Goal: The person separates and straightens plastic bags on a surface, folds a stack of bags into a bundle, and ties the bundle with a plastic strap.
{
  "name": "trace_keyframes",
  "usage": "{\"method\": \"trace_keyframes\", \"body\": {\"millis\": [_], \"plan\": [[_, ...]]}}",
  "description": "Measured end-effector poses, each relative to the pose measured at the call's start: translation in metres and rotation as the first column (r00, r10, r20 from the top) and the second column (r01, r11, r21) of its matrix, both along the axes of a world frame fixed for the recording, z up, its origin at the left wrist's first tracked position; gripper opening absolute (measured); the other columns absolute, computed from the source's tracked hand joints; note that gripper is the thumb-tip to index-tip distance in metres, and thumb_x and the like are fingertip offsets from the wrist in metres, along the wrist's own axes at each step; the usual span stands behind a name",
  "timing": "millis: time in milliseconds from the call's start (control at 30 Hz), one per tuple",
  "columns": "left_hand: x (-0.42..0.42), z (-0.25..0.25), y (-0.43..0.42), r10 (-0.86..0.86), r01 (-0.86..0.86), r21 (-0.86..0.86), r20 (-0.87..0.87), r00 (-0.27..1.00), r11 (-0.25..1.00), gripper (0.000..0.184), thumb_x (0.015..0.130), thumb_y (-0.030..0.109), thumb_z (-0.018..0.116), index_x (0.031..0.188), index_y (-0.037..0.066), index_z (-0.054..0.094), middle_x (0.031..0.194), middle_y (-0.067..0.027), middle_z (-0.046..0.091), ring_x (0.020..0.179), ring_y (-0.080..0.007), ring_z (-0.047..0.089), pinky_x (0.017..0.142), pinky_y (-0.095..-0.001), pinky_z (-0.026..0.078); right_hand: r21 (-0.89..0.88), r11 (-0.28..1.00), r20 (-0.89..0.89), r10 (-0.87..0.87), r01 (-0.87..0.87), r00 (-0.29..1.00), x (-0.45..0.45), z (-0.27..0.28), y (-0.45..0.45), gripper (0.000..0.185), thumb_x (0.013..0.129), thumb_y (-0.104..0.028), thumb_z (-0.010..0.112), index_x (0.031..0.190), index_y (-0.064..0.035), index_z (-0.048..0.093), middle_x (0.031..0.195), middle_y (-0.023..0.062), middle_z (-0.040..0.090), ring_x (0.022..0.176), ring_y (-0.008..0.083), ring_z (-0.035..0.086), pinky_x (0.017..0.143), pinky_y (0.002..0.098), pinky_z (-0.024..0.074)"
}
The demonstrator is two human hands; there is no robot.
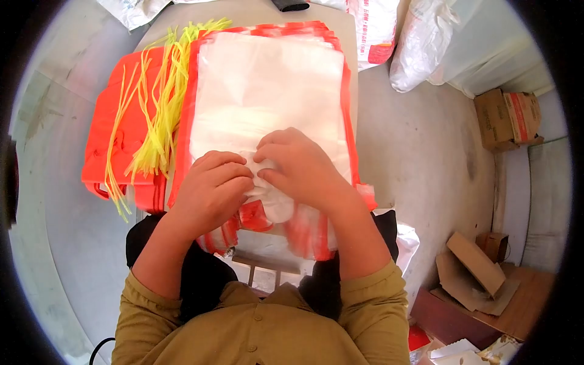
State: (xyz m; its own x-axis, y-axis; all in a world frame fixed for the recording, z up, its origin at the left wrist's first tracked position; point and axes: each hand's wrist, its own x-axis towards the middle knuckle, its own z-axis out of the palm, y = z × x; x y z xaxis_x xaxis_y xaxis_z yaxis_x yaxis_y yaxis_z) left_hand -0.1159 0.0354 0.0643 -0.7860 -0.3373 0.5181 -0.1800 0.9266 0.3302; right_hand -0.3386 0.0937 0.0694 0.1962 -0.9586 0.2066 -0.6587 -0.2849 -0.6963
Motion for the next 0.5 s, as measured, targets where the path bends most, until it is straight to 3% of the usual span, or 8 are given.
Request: {"method": "trace_keyframes", "body": {"millis": [100, 200, 300, 400, 500], "plan": [[-0.005, -0.005, -0.001, 0.006, -0.006, 0.001, -0.046, 0.999, 1.000, 0.015, 0.074, 0.012, 0.067, 0.087, 0.007, 0.062, 0.094, -0.0063, 0.068, 0.099, -0.0293, 0.067, 0.089, -0.0416, 0.054, -0.049, 0.998, 0.041, 0.037, -0.035, 0.998, 0.005, -0.007, -0.004, 0.026, 0.082, -0.002, 0.076, 0.108, -0.0052, 0.076, 0.114, 0.0077, 0.071, 0.111, 0.0271, 0.062, 0.094, 0.0377, 0.0531], [-0.005, -0.006, -0.004, 0.016, -0.016, 0.088, -0.003, 1.000, 0.996, 0.017, 0.074, 0.005, 0.077, 0.087, 0.006, 0.066, 0.093, -0.0070, 0.070, 0.096, -0.0302, 0.066, 0.083, -0.0409, 0.054, -0.034, 0.998, 0.007, 0.054, -0.053, 0.999, 0.006, -0.008, -0.006, 0.028, 0.084, 0.000, 0.075, 0.111, -0.0051, 0.076, 0.115, 0.0078, 0.072, 0.111, 0.0277, 0.063, 0.094, 0.0380, 0.0537], [-0.011, -0.003, -0.006, 0.060, -0.062, 0.217, 0.017, 0.998, 0.974, 0.014, 0.079, 0.006, 0.078, 0.087, 0.005, 0.066, 0.087, -0.0089, 0.066, 0.089, -0.0320, 0.063, 0.076, -0.0418, 0.051, -0.052, 0.999, 0.082, 0.014, -0.009, 0.997, 0.003, -0.013, -0.005, 0.028, 0.085, 0.002, 0.073, 0.112, -0.0041, 0.075, 0.116, 0.0086, 0.072, 0.111, 0.0282, 0.064, 0.093, 0.0378, 0.0543], [-0.014, -0.004, -0.006, 0.132, -0.130, 0.275, 0.014, 0.991, 0.953, 0.013, 0.081, 0.007, 0.077, 0.087, 0.005, 0.065, 0.082, -0.0105, 0.062, 0.084, -0.0333, 0.060, 0.073, -0.0434, 0.049, -0.053, 0.986, 0.167, -0.148, 0.158, 0.975, 0.004, -0.013, 0.000, 0.016, 0.085, -0.003, 0.071, 0.101, -0.0048, 0.074, 0.108, 0.0094, 0.072, 0.104, 0.0307, 0.065, 0.091, 0.0412, 0.0542], [-0.016, -0.007, -0.007, 0.158, -0.149, 0.297, -0.007, 0.987, 0.943, 0.014, 0.082, 0.007, 0.077, 0.087, 0.005, 0.065, 0.081, -0.0105, 0.061, 0.084, -0.0337, 0.059, 0.072, -0.0440, 0.048, -0.108, 0.976, 0.171, -0.170, 0.190, 0.970, 0.004, -0.002, 0.009, 0.013, 0.084, -0.002, 0.072, 0.096, -0.0050, 0.072, 0.104, 0.0086, 0.071, 0.100, 0.0300, 0.065, 0.087, 0.0414, 0.0545]]}}
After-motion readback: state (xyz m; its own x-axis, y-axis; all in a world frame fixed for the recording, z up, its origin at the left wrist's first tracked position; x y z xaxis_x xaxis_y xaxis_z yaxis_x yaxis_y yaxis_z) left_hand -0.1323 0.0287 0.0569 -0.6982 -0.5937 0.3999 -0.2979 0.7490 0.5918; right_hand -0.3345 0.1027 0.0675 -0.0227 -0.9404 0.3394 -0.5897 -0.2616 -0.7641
